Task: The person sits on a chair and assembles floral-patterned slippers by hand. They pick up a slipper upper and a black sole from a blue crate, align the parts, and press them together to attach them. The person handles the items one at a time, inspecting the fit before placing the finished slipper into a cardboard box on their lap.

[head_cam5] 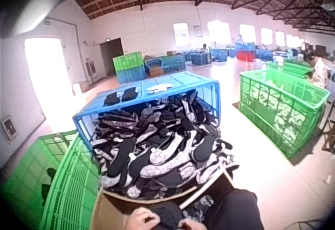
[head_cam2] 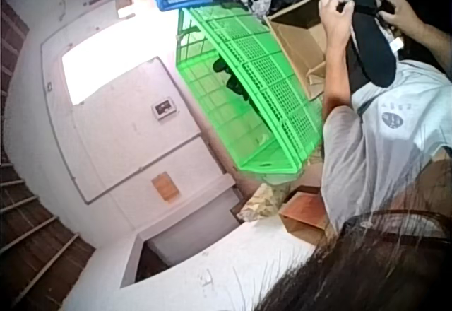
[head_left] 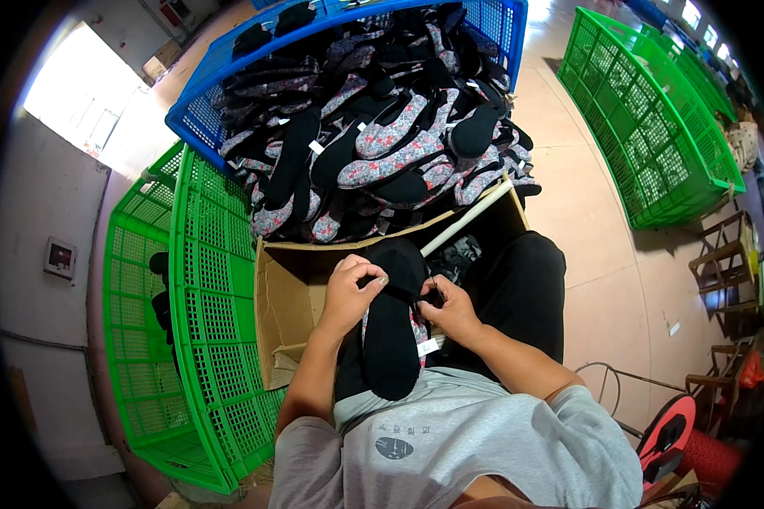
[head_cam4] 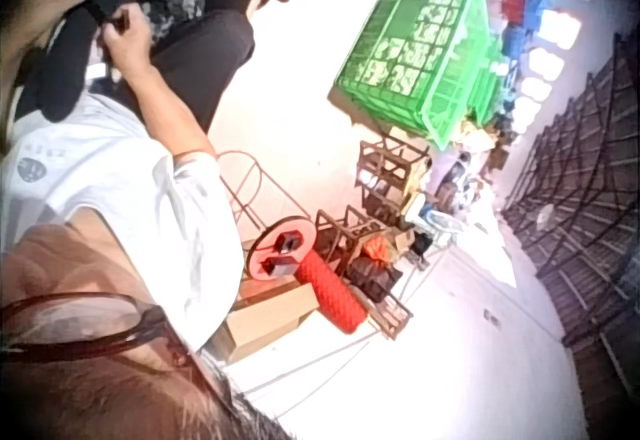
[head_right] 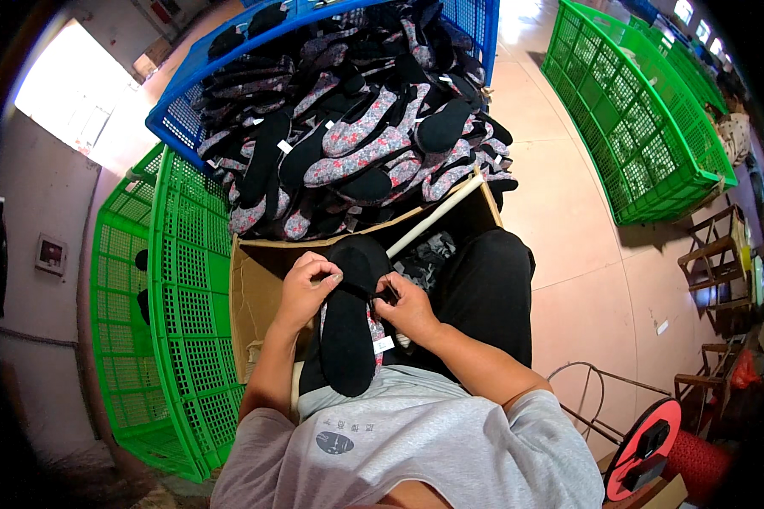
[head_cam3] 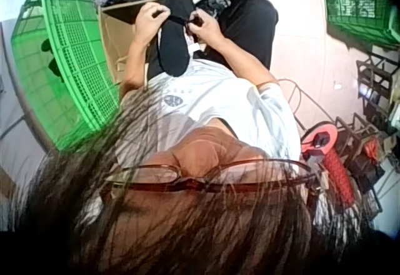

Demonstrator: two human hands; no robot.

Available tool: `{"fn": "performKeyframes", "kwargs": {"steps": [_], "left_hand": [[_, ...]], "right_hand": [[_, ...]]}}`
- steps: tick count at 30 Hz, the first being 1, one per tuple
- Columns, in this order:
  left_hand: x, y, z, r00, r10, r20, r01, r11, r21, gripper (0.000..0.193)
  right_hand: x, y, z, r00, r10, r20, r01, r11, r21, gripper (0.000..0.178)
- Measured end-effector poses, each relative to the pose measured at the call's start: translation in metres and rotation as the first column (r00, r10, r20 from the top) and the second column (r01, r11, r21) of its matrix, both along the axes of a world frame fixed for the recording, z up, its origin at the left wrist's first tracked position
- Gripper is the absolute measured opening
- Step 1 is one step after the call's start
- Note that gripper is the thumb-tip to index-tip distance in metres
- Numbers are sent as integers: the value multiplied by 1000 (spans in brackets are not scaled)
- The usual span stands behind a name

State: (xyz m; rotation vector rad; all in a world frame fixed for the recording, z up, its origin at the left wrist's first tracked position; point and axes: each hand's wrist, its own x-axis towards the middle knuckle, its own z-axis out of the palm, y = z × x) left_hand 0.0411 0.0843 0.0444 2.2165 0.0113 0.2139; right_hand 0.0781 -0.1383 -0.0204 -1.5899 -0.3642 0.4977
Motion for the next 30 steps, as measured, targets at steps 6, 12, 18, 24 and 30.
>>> {"fn": "performKeyframes", "kwargs": {"steps": [6, 12, 18, 24, 30], "left_hand": [[3, -7, -1, 992, 2, 123, -9, 998, 59, 8], [3, -14, 4, 989, -49, 143, 52, 999, -16, 12], [6, -21, 7, 989, -48, 138, 60, 994, -86, 13], [15, -30, 2, 993, -54, 104, 64, 993, -97, 12], [22, -40, 1, 995, -48, 86, 57, 993, -101, 9]], "right_hand": [[1, -1, 0, 997, 10, 81, -7, 999, -47, 21], [2, -3, 2, 999, 28, 25, -28, 999, -18, 24], [12, -12, 15, 983, -1, 184, 7, 999, -32, 38], [22, -22, 17, 986, 65, 155, -55, 996, -63, 41], [26, -23, 27, 911, 106, 398, -67, 991, -112, 35]]}}
